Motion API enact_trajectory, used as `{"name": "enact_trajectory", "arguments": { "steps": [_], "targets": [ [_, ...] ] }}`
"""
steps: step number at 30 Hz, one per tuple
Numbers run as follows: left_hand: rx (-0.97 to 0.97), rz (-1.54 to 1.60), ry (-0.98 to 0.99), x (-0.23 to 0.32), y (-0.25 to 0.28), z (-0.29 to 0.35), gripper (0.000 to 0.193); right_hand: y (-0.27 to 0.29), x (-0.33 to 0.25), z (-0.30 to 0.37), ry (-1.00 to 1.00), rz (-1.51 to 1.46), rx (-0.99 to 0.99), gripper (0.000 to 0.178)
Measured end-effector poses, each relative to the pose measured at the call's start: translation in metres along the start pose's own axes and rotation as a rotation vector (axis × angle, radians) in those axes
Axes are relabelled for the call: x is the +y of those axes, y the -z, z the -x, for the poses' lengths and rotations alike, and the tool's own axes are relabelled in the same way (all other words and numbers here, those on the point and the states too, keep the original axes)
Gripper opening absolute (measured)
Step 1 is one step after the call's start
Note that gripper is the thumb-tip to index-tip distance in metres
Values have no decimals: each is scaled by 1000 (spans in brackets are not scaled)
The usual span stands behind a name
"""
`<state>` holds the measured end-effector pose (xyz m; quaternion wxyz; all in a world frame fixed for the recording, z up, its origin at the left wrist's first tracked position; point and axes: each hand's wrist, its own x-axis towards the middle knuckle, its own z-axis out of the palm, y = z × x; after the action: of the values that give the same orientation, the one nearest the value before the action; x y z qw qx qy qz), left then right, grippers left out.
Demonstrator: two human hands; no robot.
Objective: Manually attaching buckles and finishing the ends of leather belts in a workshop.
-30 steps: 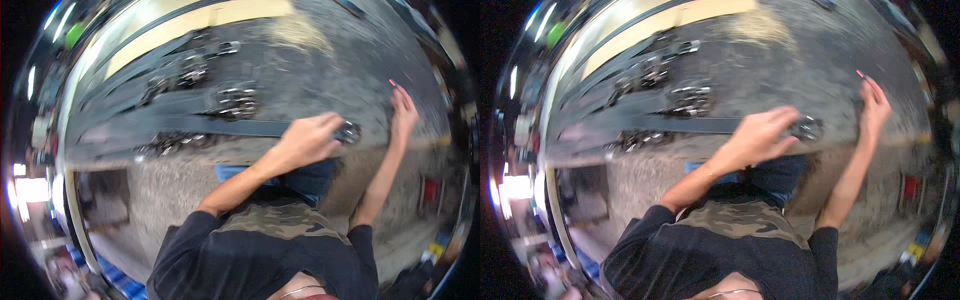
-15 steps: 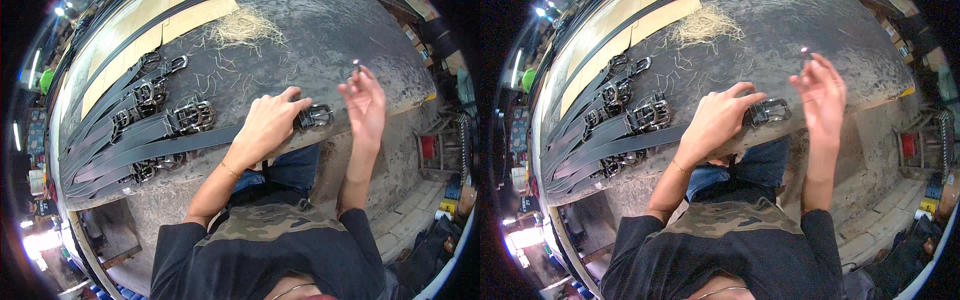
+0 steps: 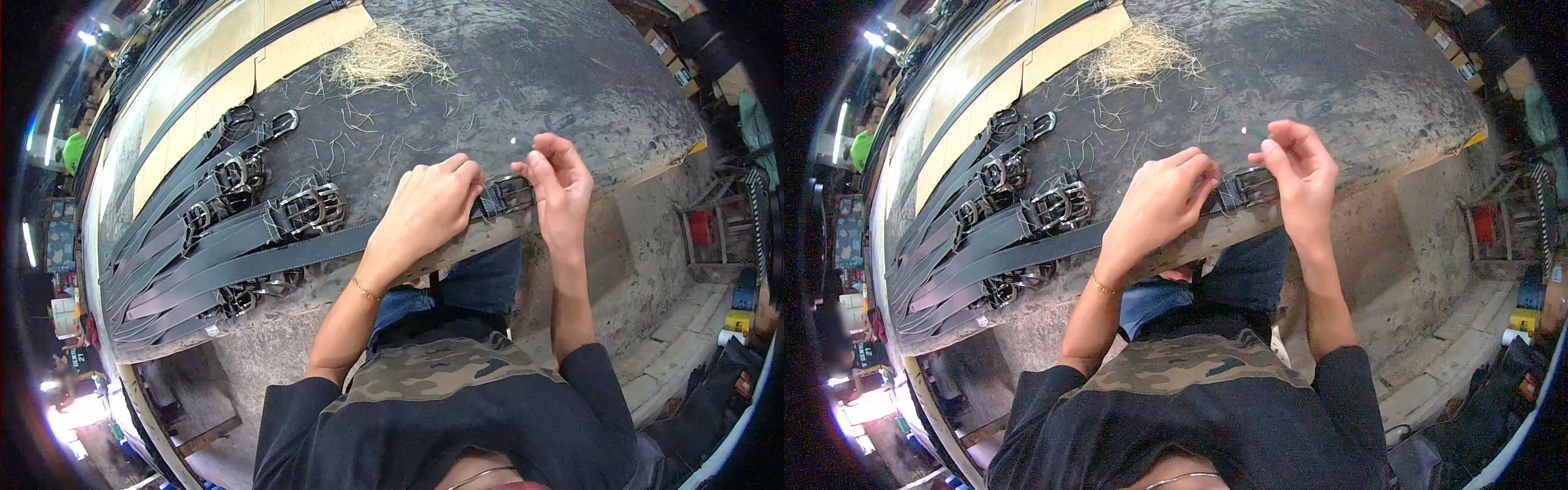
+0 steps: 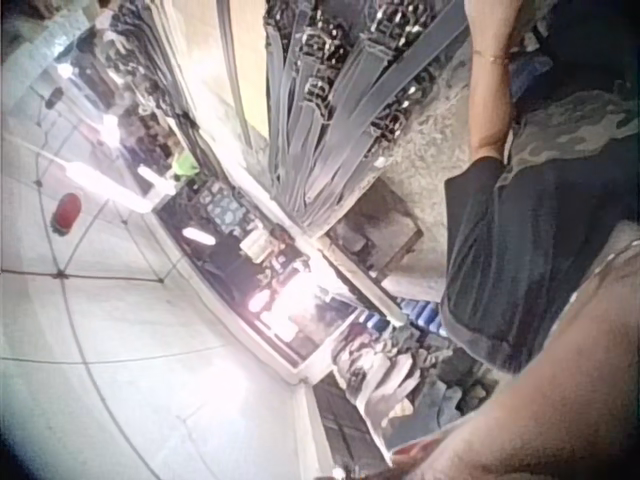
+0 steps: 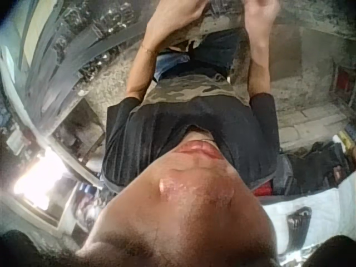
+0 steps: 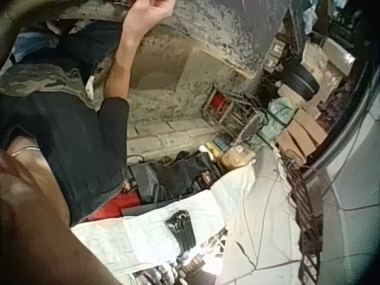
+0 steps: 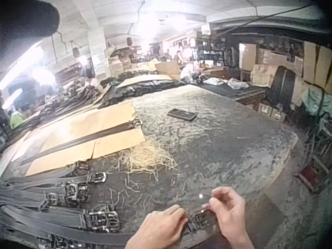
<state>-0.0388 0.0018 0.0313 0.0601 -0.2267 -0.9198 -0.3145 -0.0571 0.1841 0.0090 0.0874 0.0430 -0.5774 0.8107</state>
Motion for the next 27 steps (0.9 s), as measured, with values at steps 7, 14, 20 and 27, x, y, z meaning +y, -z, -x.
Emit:
{"name": "enact_trajectory", "arguments": {
  "steps": [7,14,20,27],
  "targets": [
    [145,-33,59,5,-24,17,9,14,22,16,194,301,-121,9],
    [148,-18,66,5,-25,18,9,9,14,13,291,537,-186,13],
    [165,-12,44,4,-25,19,9,9,16,14,319,609,-192,14],
    [158,-13,39,2,-26,20,9,8,15,13,366,674,-203,14]
  ]
}}
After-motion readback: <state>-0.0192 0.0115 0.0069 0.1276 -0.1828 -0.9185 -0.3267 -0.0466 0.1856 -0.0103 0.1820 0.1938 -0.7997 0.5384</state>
